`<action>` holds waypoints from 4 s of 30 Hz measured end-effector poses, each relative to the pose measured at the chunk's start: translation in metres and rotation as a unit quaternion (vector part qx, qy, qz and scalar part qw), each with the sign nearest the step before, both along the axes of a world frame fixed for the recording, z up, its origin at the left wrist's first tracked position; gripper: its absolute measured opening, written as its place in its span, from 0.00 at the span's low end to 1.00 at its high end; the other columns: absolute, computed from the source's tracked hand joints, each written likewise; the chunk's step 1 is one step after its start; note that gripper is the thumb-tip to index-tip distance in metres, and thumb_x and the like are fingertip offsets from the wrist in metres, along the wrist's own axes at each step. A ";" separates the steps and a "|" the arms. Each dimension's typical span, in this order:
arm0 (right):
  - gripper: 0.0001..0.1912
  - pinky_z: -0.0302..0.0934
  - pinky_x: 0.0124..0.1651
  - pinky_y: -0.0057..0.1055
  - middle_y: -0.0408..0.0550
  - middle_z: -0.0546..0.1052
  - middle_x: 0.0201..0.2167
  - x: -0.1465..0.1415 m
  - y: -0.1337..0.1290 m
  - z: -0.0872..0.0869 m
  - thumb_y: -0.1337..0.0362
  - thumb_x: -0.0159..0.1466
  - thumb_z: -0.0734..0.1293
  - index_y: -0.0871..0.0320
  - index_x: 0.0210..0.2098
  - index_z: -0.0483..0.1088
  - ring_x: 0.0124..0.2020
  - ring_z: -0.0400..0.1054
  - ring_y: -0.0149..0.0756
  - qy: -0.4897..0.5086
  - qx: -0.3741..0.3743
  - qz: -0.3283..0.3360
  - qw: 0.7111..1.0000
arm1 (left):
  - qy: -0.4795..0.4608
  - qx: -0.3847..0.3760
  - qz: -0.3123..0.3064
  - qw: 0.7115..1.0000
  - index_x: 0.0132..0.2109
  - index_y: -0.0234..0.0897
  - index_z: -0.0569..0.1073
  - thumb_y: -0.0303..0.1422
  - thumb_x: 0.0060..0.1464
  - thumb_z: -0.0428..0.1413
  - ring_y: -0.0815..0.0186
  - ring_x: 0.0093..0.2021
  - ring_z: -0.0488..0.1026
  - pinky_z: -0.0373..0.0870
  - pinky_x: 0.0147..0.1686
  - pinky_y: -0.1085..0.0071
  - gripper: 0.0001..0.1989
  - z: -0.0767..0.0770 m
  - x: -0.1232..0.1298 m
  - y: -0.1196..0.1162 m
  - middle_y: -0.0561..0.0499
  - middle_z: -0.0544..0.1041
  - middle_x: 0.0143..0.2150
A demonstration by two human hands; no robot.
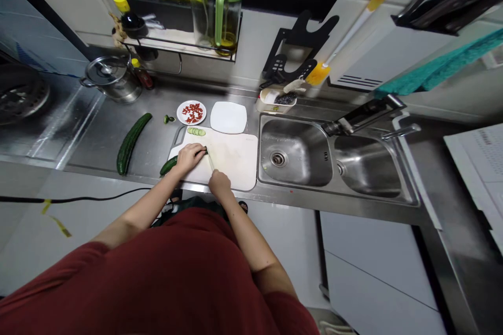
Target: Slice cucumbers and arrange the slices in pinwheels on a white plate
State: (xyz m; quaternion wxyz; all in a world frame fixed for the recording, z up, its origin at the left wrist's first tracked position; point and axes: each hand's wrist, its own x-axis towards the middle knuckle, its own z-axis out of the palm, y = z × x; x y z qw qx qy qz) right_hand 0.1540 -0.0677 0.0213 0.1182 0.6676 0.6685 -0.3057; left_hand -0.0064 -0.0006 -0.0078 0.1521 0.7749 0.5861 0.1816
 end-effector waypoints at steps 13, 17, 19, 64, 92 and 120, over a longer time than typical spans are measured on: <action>0.21 0.59 0.44 0.34 0.55 0.76 0.39 0.034 -0.020 0.006 0.67 0.70 0.51 0.54 0.61 0.58 0.42 0.71 0.41 -0.071 0.114 -0.026 0.991 | 0.006 -0.013 0.010 1.000 0.49 0.45 0.74 0.38 0.60 0.50 0.59 0.49 0.70 0.66 0.47 0.65 0.13 0.003 -0.001 -0.001 0.50 0.77 0.48; 0.25 0.58 0.47 0.35 0.58 0.73 0.45 0.041 -0.015 0.006 0.63 0.70 0.53 0.55 0.66 0.51 0.46 0.68 0.43 -0.083 0.136 -0.033 0.987 | 0.002 -0.008 0.014 1.000 0.50 0.46 0.74 0.39 0.60 0.50 0.58 0.50 0.70 0.65 0.49 0.64 0.14 0.003 -0.003 -0.004 0.50 0.76 0.49; 0.27 0.57 0.48 0.35 0.59 0.72 0.46 0.042 -0.012 0.005 0.61 0.69 0.54 0.56 0.67 0.49 0.47 0.66 0.44 -0.085 0.138 -0.036 0.986 | 0.002 -0.007 0.016 1.000 0.50 0.45 0.73 0.39 0.60 0.50 0.58 0.51 0.69 0.65 0.49 0.64 0.14 0.004 -0.004 -0.005 0.49 0.76 0.49; 0.26 0.50 0.48 0.32 0.50 0.74 0.42 0.086 -0.021 -0.021 0.61 0.65 0.63 0.54 0.62 0.61 0.45 0.64 0.40 -0.072 0.226 -0.083 0.968 | -0.115 -0.088 0.258 0.955 0.42 0.40 0.77 0.28 0.51 0.53 0.65 0.38 0.73 0.66 0.41 0.70 0.12 0.001 0.007 0.066 0.51 0.79 0.35; 0.25 0.51 0.48 0.32 0.50 0.74 0.42 0.079 -0.014 -0.019 0.60 0.65 0.62 0.54 0.61 0.62 0.44 0.65 0.40 -0.048 0.218 -0.086 0.971 | 0.026 -0.081 0.166 0.982 0.43 0.36 0.79 0.27 0.54 0.49 0.60 0.44 0.73 0.64 0.45 0.68 0.15 -0.015 0.014 0.096 0.42 0.79 0.42; 0.23 0.55 0.47 0.29 0.49 0.76 0.41 0.071 -0.013 -0.018 0.57 0.66 0.59 0.53 0.59 0.66 0.43 0.68 0.38 0.041 0.248 -0.122 0.960 | -0.067 -0.019 0.206 0.976 0.45 0.38 0.76 0.31 0.56 0.49 0.62 0.42 0.73 0.66 0.47 0.69 0.13 0.008 -0.017 0.021 0.48 0.78 0.39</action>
